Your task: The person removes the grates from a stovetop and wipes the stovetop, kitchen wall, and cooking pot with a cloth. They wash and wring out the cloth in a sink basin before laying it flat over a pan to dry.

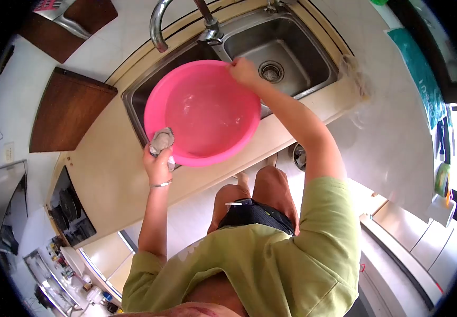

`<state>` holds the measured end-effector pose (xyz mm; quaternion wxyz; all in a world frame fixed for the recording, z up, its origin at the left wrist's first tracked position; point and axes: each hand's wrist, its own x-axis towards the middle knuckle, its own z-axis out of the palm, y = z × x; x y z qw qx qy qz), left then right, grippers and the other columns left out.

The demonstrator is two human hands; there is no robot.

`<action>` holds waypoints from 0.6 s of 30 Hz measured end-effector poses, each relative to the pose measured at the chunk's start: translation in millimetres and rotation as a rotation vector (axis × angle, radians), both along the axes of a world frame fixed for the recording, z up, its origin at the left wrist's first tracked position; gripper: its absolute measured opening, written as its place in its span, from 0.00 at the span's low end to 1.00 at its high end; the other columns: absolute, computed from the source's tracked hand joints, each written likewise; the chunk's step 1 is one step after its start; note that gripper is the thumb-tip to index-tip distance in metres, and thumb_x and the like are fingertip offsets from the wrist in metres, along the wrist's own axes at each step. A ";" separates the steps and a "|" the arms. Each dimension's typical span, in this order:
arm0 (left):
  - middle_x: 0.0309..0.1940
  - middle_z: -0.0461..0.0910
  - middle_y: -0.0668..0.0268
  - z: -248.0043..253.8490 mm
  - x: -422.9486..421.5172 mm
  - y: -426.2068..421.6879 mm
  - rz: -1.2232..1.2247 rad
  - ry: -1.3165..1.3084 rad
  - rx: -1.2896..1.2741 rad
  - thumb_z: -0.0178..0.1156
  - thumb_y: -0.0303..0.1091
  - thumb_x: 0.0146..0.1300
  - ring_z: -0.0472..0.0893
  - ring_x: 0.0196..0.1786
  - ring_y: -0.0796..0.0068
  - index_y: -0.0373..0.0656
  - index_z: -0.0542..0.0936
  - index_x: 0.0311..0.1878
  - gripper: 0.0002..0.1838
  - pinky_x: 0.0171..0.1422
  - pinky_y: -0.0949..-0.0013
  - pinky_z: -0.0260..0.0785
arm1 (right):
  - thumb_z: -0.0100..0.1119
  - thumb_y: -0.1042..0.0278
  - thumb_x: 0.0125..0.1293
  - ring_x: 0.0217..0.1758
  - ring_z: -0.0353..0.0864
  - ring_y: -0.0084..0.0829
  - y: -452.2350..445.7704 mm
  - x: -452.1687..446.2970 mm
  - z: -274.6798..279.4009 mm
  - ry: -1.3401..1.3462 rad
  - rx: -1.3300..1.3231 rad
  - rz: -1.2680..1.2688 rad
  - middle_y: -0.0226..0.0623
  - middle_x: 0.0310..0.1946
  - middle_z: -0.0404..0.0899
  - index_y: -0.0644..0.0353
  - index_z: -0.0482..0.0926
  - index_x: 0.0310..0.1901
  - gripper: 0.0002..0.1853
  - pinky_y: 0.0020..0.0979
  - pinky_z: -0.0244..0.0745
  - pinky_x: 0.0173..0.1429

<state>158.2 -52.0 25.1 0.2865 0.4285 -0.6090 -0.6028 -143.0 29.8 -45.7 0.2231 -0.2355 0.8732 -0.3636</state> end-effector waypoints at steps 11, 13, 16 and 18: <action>0.22 0.73 0.61 32.9 -84.9 100.0 0.048 -0.069 -0.118 0.59 0.28 0.38 0.73 0.27 0.73 0.35 0.70 0.30 0.13 0.31 0.68 0.65 | 0.56 0.56 0.53 0.34 0.77 0.28 85.9 -94.3 -11.8 -0.229 -0.095 0.023 0.39 0.32 0.78 0.67 0.77 0.40 0.21 0.29 0.70 0.39; 0.21 0.73 0.60 30.5 -102.9 110.2 0.091 -0.060 -0.252 0.59 0.28 0.37 0.72 0.25 0.72 0.35 0.70 0.29 0.14 0.30 0.68 0.64 | 0.56 0.58 0.55 0.32 0.74 0.24 90.6 -98.5 -8.8 -0.353 -0.141 0.021 0.35 0.31 0.77 0.68 0.75 0.42 0.20 0.26 0.69 0.37; 0.21 0.72 0.59 27.9 -127.1 121.4 0.134 -0.081 -0.307 0.60 0.28 0.37 0.72 0.24 0.72 0.35 0.70 0.29 0.14 0.29 0.69 0.64 | 0.56 0.60 0.55 0.33 0.73 0.22 98.1 -112.4 -7.1 -0.474 -0.177 0.045 0.33 0.32 0.76 0.67 0.74 0.44 0.20 0.24 0.68 0.37; 0.21 0.72 0.58 32.1 -141.2 127.3 0.145 -0.093 -0.312 0.59 0.28 0.36 0.72 0.24 0.69 0.36 0.69 0.29 0.14 0.30 0.68 0.64 | 0.56 0.61 0.55 0.34 0.73 0.22 101.0 -120.6 -13.1 -0.543 -0.215 0.071 0.33 0.33 0.76 0.68 0.74 0.44 0.20 0.23 0.68 0.37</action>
